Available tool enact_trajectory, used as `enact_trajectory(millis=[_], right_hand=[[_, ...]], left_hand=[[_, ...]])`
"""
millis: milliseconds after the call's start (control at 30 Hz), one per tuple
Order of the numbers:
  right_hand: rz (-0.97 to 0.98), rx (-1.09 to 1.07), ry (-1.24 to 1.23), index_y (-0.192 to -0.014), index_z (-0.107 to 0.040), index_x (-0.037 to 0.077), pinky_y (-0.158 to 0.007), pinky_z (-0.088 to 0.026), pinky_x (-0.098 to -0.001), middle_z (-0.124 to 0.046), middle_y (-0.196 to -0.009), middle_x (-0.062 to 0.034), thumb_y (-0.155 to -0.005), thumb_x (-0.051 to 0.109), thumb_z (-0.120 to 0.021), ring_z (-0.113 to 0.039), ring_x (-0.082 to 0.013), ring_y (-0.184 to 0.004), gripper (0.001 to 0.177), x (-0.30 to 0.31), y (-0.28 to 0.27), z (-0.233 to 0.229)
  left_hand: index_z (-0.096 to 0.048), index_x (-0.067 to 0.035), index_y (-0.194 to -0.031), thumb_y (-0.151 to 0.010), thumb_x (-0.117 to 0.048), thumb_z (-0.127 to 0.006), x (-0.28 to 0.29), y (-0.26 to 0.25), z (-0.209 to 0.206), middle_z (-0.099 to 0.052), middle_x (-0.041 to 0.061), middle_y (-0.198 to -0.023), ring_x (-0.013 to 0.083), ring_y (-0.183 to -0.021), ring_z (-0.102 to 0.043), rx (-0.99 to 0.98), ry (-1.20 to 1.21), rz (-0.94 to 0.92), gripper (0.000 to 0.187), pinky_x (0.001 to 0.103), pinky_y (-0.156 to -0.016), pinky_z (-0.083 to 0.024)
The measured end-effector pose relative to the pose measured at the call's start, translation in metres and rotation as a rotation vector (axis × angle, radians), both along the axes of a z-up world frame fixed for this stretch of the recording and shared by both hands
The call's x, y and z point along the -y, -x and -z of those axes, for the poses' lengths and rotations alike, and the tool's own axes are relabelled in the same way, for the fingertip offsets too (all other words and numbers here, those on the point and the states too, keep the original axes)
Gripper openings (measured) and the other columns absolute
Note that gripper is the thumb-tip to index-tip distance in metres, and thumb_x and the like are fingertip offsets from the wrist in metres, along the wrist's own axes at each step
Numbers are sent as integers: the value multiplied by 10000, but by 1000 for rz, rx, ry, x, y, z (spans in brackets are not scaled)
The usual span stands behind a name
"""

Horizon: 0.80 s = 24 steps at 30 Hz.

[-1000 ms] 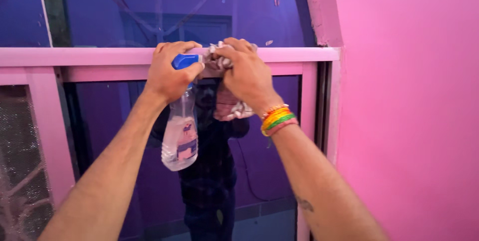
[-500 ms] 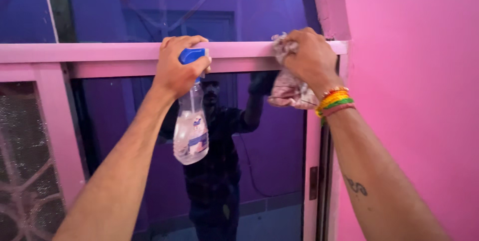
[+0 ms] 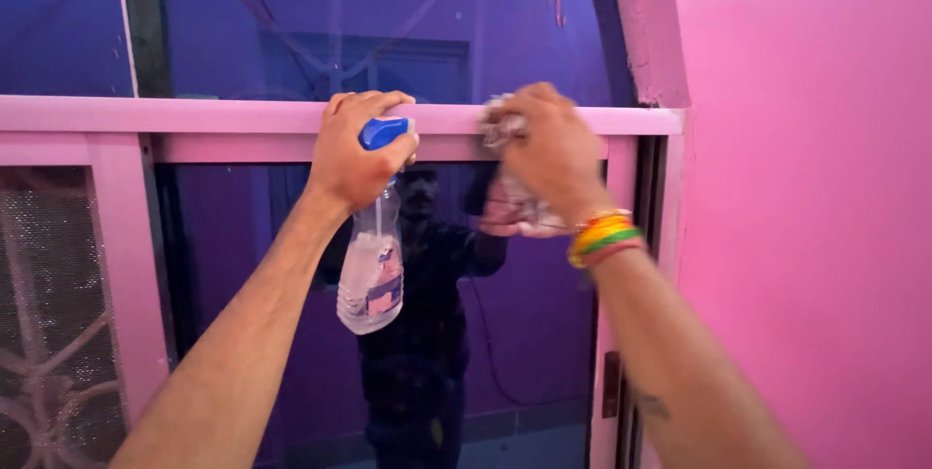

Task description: The person sprays a liquid cleaning agent onto a glass window and wipes the pane and the pink frame with a cloth.

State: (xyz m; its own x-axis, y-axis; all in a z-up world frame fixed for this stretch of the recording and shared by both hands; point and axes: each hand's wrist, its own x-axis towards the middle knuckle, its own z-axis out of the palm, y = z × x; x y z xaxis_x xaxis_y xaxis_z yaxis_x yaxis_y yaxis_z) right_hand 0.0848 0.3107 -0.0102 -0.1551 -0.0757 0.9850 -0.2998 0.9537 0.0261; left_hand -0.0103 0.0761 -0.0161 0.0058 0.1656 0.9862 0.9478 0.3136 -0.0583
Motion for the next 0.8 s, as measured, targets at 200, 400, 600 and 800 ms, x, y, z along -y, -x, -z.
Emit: enact_trajectory(millis=[200, 400, 600, 800], right_hand=[[170, 72, 83, -1047, -754, 130, -916, -519, -443, -693, -1226, -60, -804, 149, -726, -667, -329, -1112, 245, -95, -32, -10], [231, 196, 175, -1075, -775, 134, -918, -537, -452, -732, -1102, -135, -724, 312, -805, -693, -331, -1037, 394, -66, -27, -24], [-61, 45, -56, -1014, -805, 166, -895, -529, -481, -710, -1058, -143, -723, 154, -704, -677, -396, -1026, 309, 74, 16, -12], [-123, 17, -29, -1027, -780, 182, -911, -534, -428, -719, -1130, -43, -757, 59, -664, -675, -308, -1099, 318, 37, 11, -5]], left_hand=[[-729, -70, -1130, -761, -274, -685, 0, -3, -3, -739, 90, -1055, 284, -1187, -571, 19, 10, 22, 424, 405, -1109, -338], [-719, -71, -1117, -774, -282, -674, 0, -2, -6, -768, 34, -915, 226, -1162, -601, 60, 65, 37, 405, 404, -1120, -320], [-738, -77, -1115, -802, -271, -686, -6, 8, -4, -729, 104, -1136, 272, -1163, -613, -44, -6, -17, 372, 422, -1106, -336], [-739, -69, -1122, -773, -261, -689, 0, 1, -3, -721, 111, -1139, 300, -1140, -595, -38, 0, -11, 402, 409, -1060, -376]])
